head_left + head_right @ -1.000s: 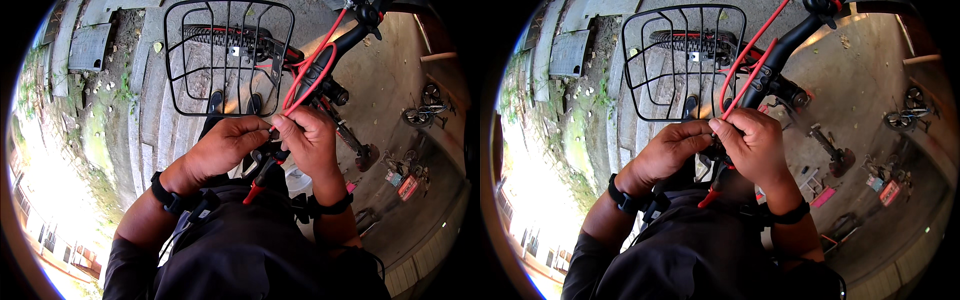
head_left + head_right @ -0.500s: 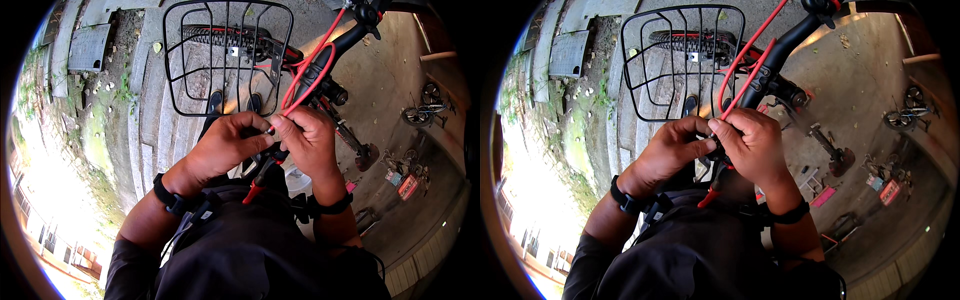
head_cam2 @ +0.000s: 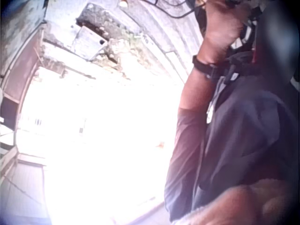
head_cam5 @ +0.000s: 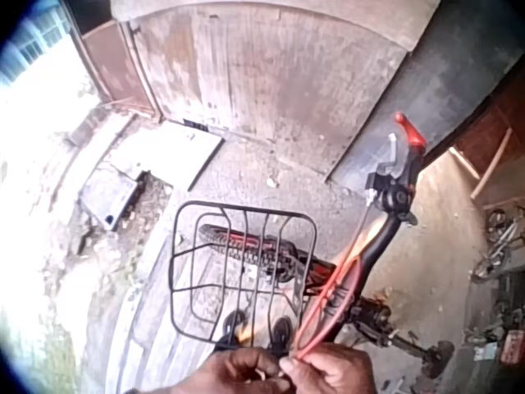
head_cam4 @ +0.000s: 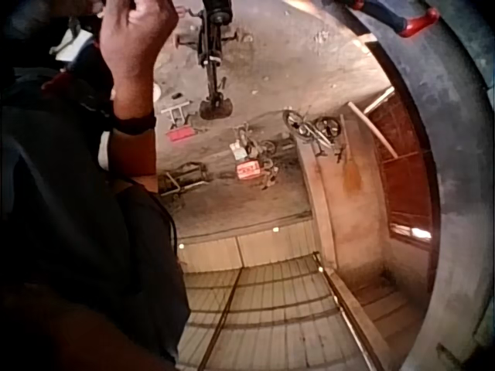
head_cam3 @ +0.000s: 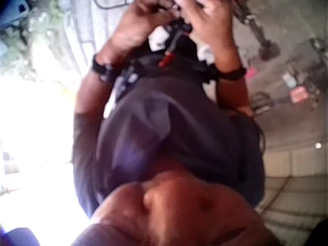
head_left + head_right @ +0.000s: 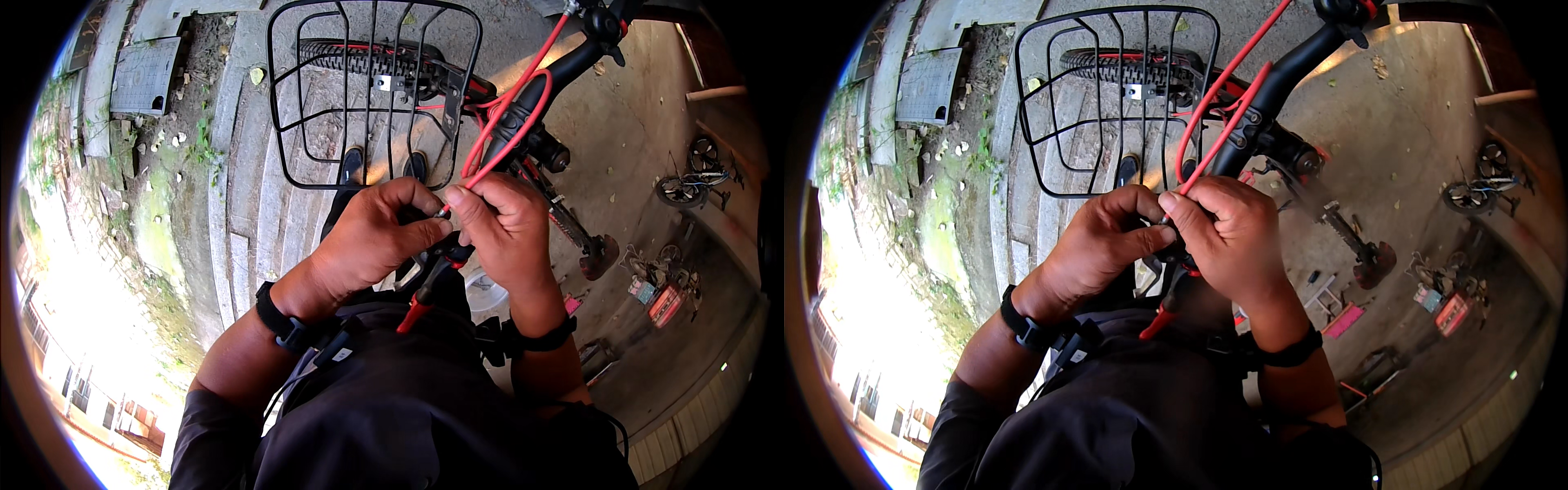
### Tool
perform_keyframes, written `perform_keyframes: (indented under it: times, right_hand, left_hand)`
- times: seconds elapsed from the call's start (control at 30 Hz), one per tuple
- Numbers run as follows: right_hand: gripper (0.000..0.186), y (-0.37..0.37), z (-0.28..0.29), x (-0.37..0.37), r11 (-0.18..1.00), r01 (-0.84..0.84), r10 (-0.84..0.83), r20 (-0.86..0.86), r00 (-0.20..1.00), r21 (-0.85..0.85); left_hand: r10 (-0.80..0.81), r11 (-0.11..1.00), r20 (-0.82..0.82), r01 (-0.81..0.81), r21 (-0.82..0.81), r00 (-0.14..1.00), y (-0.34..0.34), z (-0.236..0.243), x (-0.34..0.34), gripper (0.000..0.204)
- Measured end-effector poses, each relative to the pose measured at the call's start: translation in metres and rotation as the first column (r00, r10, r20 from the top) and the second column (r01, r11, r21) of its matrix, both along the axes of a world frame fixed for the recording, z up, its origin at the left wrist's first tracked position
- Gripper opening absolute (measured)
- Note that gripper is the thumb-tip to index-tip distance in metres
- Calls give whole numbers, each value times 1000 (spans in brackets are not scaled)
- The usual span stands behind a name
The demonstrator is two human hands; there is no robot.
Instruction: The person inflates the rear tire of a bicycle using a hand pump, then inspects the tire and rotates the wheel to check alignment. The person also adjusts the handlebars and seat while working on the bike.
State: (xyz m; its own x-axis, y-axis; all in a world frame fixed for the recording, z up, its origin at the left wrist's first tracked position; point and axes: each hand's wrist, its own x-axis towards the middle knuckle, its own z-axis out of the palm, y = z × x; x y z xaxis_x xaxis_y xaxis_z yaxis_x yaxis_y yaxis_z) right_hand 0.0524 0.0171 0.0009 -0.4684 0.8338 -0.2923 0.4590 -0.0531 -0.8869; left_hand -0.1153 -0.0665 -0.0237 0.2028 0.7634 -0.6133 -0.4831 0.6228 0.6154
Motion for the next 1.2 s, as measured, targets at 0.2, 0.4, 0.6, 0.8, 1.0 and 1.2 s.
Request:
perform_keyframes:
  times: [0.2, 0.4, 0.6, 0.8, 1.0, 1.2]
  right_hand:
    - [22, -1, 1, 0, 1000, 27, -27, -12, 1000, -12]
    - [22, 0, 0, 0, 1000, 21, -21, -27, 999, -9]
    - [22, 0, 0, 0, 1000, 21, -21, -21, 1000, -15]
    - [22, 0, -1, 0, 1000, 11, -11, -21, 1000, -4]
    - [23, -1, 2, -1, 999, 33, -34, -24, 999, -36]
    - [23, 0, 0, 0, 1000, 18, -18, -28, 999, -12]
  left_hand:
    - [-104, 994, -34, 104, -29, 994, -2, 5, -5, 16]
    - [-87, 996, 29, 86, 38, 996, -4, 2, -6, 23]
    - [-39, 999, 86, 42, -31, 996, -3, 2, -5, 18]
    - [-21, 999, -11, 20, -45, 1000, -6, 2, 1, 11]
    - [-47, 999, 14, 47, -14, 999, -5, 4, -6, 15]
    - [-67, 998, 27, 66, 12, 997, -5, 2, -9, 18]
